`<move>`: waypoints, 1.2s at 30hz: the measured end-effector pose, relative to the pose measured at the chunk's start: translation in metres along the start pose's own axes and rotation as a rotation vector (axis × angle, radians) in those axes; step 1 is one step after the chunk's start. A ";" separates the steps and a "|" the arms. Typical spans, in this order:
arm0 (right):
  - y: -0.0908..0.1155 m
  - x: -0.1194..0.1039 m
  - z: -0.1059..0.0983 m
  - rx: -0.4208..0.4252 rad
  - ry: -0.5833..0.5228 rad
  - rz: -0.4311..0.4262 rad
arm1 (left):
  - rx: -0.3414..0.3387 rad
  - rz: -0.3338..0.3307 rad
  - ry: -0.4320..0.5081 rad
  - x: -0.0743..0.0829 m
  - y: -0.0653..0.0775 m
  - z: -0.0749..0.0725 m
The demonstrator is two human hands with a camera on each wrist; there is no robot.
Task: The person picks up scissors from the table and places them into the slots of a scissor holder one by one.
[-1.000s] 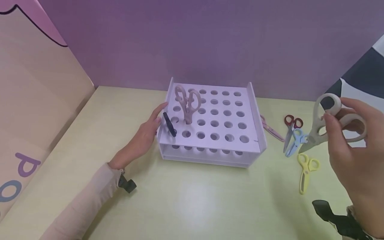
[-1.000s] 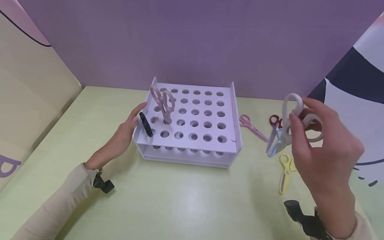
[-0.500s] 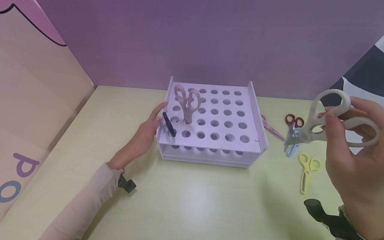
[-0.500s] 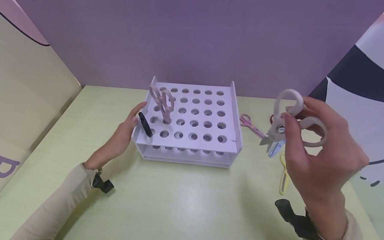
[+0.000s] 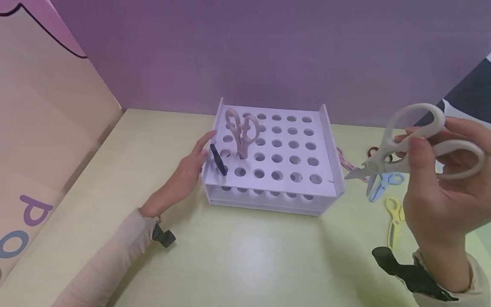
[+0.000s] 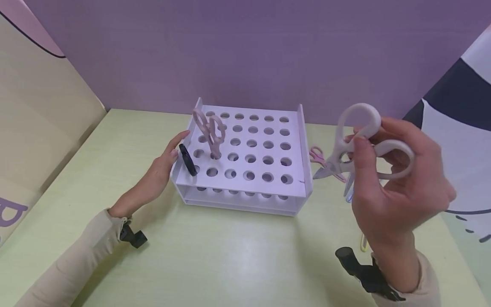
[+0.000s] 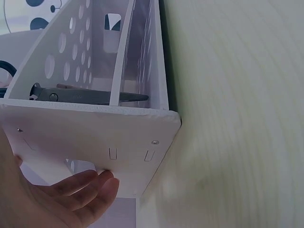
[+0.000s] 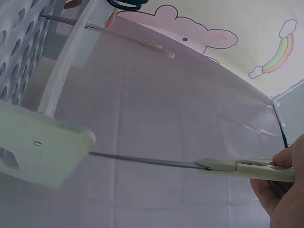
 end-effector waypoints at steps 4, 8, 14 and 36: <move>-0.004 -0.003 0.003 0.050 -0.010 0.009 | 0.007 0.009 -0.015 0.001 0.000 0.000; -0.008 -0.002 0.013 0.109 -0.115 0.036 | 0.007 0.015 -0.015 0.002 0.001 0.000; -0.013 0.006 0.028 0.086 -0.113 0.064 | 0.007 0.020 -0.008 0.001 0.002 0.000; -0.022 0.042 0.076 -0.268 0.080 0.230 | 0.008 0.027 0.010 -0.001 0.004 0.002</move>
Point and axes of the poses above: each hand's wrist, its own y-axis away from the middle knuckle, its own z-axis out of the palm, x = y × z, the point moved 5 cm from there along -y, towards the middle knuckle, and after that the axes turned 9 degrees about -y, right-handed, at the moved point
